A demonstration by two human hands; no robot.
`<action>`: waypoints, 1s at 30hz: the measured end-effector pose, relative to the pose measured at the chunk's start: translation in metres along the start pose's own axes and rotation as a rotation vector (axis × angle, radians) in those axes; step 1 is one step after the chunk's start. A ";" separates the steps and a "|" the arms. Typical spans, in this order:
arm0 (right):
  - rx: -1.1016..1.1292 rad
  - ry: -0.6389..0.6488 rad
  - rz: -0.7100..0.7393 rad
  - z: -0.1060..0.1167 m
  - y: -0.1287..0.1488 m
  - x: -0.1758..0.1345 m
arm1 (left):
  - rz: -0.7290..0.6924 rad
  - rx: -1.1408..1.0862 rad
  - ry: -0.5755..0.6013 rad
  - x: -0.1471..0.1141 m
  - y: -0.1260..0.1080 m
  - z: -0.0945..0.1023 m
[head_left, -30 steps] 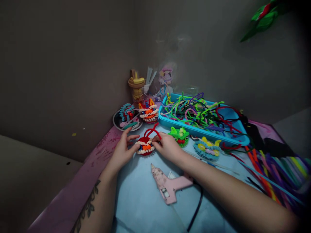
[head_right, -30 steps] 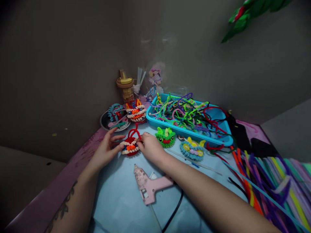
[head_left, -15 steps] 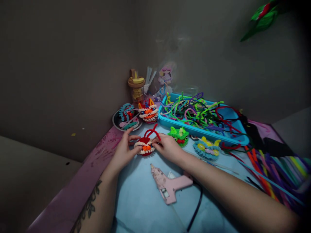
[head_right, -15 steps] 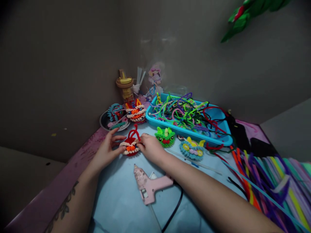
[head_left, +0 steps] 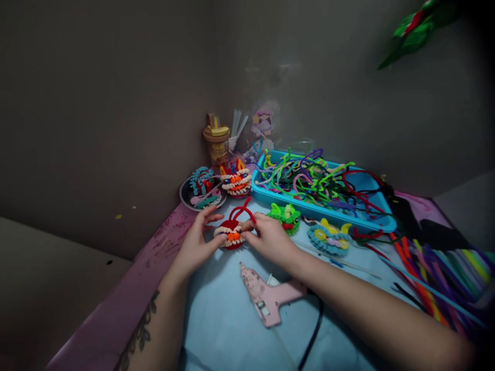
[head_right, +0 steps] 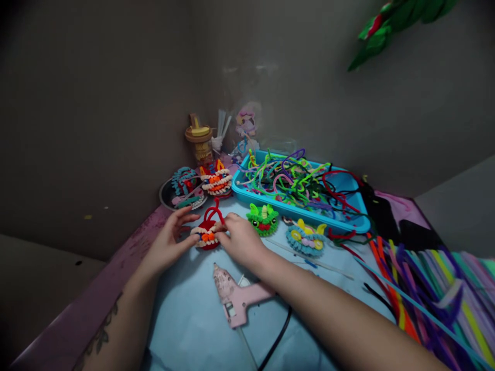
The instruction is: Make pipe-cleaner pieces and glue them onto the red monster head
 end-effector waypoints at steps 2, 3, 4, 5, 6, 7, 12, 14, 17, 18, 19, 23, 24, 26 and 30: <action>0.012 0.022 0.004 -0.005 0.002 -0.001 | -0.024 0.008 -0.003 0.000 -0.003 -0.004; 0.008 0.026 0.004 -0.007 0.003 -0.001 | -0.028 0.003 -0.007 -0.001 -0.003 -0.006; -0.001 0.027 0.000 -0.009 0.002 -0.001 | -0.026 -0.001 -0.008 -0.001 -0.003 -0.008; -0.012 0.029 -0.005 -0.011 0.002 0.000 | -0.019 -0.007 -0.007 -0.001 -0.002 -0.010; -0.022 0.029 -0.014 -0.012 0.001 0.001 | -0.011 -0.017 -0.004 -0.002 -0.001 -0.013; -0.034 0.030 -0.024 -0.012 0.000 0.001 | -0.004 -0.030 0.001 -0.002 0.000 -0.015; -0.098 0.022 -0.030 -0.014 0.000 0.000 | 0.022 -0.105 -0.003 -0.001 0.000 -0.020; -0.126 0.019 -0.007 -0.016 0.001 -0.001 | 0.047 -0.130 -0.007 0.000 0.001 -0.020; -0.158 0.007 0.003 -0.018 0.000 0.000 | 0.078 -0.151 -0.011 -0.001 0.003 -0.021; -0.172 0.002 0.002 -0.018 0.000 0.000 | 0.085 -0.155 -0.016 -0.001 0.005 -0.021; -0.190 -0.001 0.001 -0.018 0.000 0.001 | 0.093 -0.161 -0.022 -0.001 0.006 -0.021; -0.258 -0.005 -0.006 -0.020 0.003 0.002 | 0.087 -0.159 -0.037 0.001 0.010 -0.021; -0.264 -0.003 -0.005 -0.021 0.005 0.002 | 0.078 -0.144 -0.041 0.001 0.011 -0.021; -0.263 0.002 -0.004 -0.022 0.006 0.001 | 0.063 -0.119 -0.055 0.002 0.011 -0.020; -0.188 -0.014 -0.010 -0.018 0.006 0.001 | 0.065 -0.157 -0.089 0.002 0.012 -0.012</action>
Point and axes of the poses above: each hand's wrist, its own x-axis towards the middle knuckle, its own z-axis out of the back of the hand, y = z × x, the point moved 10 cm from there along x, towards the middle knuckle, and after that the axes turned 14 degrees about -z, right-handed, at the moved point
